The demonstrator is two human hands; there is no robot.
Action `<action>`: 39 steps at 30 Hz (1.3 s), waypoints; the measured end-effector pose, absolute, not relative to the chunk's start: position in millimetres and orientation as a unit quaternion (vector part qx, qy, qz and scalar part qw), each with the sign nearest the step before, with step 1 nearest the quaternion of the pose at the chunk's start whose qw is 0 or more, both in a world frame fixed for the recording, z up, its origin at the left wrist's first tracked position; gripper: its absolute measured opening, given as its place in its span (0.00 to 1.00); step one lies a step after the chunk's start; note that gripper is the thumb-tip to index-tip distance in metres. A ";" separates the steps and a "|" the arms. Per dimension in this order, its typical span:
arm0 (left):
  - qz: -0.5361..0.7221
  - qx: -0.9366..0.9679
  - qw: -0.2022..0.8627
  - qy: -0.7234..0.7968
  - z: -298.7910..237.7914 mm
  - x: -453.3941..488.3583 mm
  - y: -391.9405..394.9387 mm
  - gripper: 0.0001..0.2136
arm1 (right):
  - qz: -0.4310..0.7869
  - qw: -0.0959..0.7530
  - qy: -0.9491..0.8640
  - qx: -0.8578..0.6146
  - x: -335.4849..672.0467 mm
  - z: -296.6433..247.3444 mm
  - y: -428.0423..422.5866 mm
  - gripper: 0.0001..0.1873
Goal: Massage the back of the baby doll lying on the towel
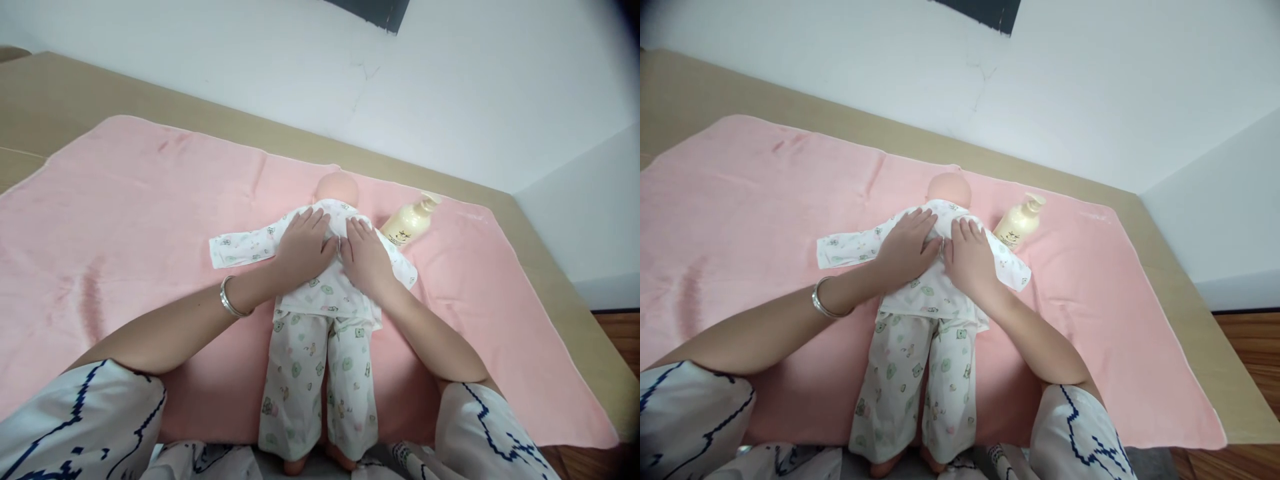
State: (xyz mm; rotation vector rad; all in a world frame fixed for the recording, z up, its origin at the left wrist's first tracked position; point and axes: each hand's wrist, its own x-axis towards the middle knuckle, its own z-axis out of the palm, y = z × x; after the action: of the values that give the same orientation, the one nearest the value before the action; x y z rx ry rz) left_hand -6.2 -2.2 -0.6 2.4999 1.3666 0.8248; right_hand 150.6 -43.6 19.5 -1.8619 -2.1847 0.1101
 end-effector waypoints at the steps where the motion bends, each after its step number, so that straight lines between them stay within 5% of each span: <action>1: 0.268 0.839 0.095 0.464 1.1 -7.6 2.8 0.23 | 0.034 0.137 -0.758 -0.636 146.8 20.6 -50.1 0.30; 17: 0.374 0.795 0.137 0.459 -26.0 -9.8 13.7 0.26 | 0.062 0.157 -0.750 -0.640 166.4 8.9 -21.8 0.35; 28: 0.272 0.836 0.078 0.470 -2.5 1.3 -26.3 0.26 | 0.083 0.094 -0.788 -0.602 177.4 19.3 -15.2 0.35; 39: 0.239 0.834 0.082 0.491 3.8 -6.8 -7.8 0.26 | 0.019 0.057 -0.804 -0.591 160.1 48.6 -50.8 0.25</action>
State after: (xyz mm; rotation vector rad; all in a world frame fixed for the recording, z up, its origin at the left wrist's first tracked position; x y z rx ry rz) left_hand -6.8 -7.8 3.8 2.4905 1.4674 0.7153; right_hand 160.1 -50.8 48.6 -1.7927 -2.4399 0.0581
